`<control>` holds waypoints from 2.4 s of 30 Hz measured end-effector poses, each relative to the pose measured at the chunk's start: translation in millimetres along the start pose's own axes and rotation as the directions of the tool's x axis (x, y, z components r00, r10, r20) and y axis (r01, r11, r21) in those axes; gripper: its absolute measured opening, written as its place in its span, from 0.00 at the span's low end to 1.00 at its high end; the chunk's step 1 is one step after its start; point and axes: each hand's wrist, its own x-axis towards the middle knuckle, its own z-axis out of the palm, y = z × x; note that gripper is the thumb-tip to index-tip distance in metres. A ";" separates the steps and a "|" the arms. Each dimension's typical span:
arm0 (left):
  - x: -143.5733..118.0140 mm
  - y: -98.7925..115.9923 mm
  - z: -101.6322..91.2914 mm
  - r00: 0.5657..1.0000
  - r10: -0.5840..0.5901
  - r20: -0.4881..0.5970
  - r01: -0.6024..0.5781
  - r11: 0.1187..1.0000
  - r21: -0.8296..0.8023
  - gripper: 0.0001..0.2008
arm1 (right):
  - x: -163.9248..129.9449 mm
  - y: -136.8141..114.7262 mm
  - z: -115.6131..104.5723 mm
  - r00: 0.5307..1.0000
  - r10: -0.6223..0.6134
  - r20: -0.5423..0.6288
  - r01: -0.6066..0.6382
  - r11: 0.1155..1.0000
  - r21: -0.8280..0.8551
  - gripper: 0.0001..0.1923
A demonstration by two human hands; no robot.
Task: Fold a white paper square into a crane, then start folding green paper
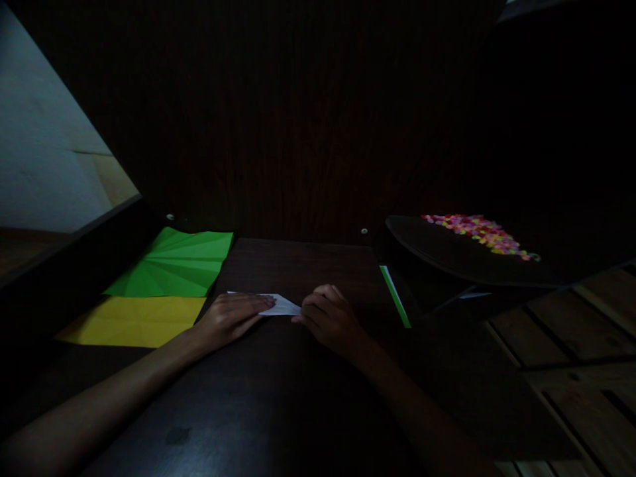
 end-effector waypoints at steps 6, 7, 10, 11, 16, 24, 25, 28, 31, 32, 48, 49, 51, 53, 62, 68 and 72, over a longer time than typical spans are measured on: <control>-2.3 -0.4 2.1 0.999 -0.037 -0.025 0.037 0.999 -0.021 0.13 | -1.2 -1.9 0.6 1.000 0.016 0.017 -0.017 0.999 0.036 0.02; -2.4 -0.2 2.2 0.999 -0.038 -0.025 0.038 0.999 -0.024 0.13 | -0.8 -2.0 0.6 1.000 0.015 0.005 -0.015 0.999 0.044 0.02; -2.0 0.5 2.1 0.999 -0.036 -0.033 0.035 0.999 -0.031 0.12 | 0.7 -2.6 0.0 1.000 0.009 -0.025 -0.007 0.998 0.064 0.03; -1.5 0.8 1.9 0.999 -0.038 -0.039 0.037 0.999 -0.033 0.12 | 1.1 -2.8 -0.3 0.999 0.007 -0.033 -0.005 0.998 0.068 0.04; 2.4 3.4 0.2 0.996 -0.061 -0.065 0.059 0.997 -0.045 0.11 | 0.8 -2.2 -1.9 0.998 -0.004 -0.056 0.008 0.998 0.062 0.04; 2.5 7.3 2.2 0.995 -0.065 -0.071 0.055 0.989 -0.134 0.12 | 1.4 -1.8 -3.8 0.997 0.038 -0.074 -0.032 0.996 0.082 0.06; 2.7 7.9 2.7 0.995 -0.067 -0.076 0.055 0.988 -0.145 0.13 | 1.6 -2.2 -4.0 0.996 0.046 -0.078 -0.040 0.996 0.078 0.05; 3.7 10.7 4.1 0.994 -0.073 -0.085 0.059 0.985 -0.165 0.13 | 1.9 -3.7 -3.0 0.993 0.064 -0.100 -0.057 0.996 0.070 0.01; 4.4 14.4 6.2 0.994 -0.067 -0.089 0.052 0.985 -0.162 0.13 | 2.0 -6.5 0.1 0.994 0.062 -0.094 -0.054 0.994 0.091 0.03; 4.5 15.7 7.1 0.994 -0.064 -0.086 0.049 0.985 -0.164 0.13 | 2.0 -7.9 1.3 0.995 0.056 -0.086 -0.048 0.994 0.101 0.04; 10.8 24.0 9.6 0.996 -0.023 -0.091 0.001 0.973 -0.230 0.14 | 3.7 -20.0 8.2 0.998 -0.027 -0.048 0.030 0.997 0.077 0.05; 10.2 23.3 9.4 0.995 -0.029 -0.093 0.008 0.976 -0.218 0.14 | 3.4 -18.9 7.4 0.998 -0.024 -0.050 0.028 0.997 0.072 0.05; 9.2 22.4 8.9 0.994 -0.042 -0.101 0.022 0.982 -0.188 0.14 | 2.3 -16.1 6.2 0.999 -0.010 -0.049 0.013 0.998 0.066 0.05; 9.4 22.5 8.0 0.993 -0.044 -0.106 0.025 0.985 -0.172 0.13 | 1.2 -13.1 5.7 0.999 0.005 -0.049 -0.002 0.998 0.065 0.05; 11.9 24.6 6.3 0.998 -0.019 -0.060 0.008 0.984 -0.180 0.11 | 1.6 -11.8 5.1 0.999 -0.007 -0.035 0.008 0.999 0.038 0.05; 6.1 18.7 4.8 0.997 -0.058 -0.041 0.058 0.998 -0.019 0.19 | 0.6 -9.0 2.2 0.998 0.031 -0.048 -0.028 0.997 0.071 0.07; 4.7 13.6 5.0 0.994 -0.112 -0.015 0.113 0.992 0.049 0.18 | -1.2 -3.1 0.5 0.996 0.046 -0.071 -0.041 0.997 0.072 0.07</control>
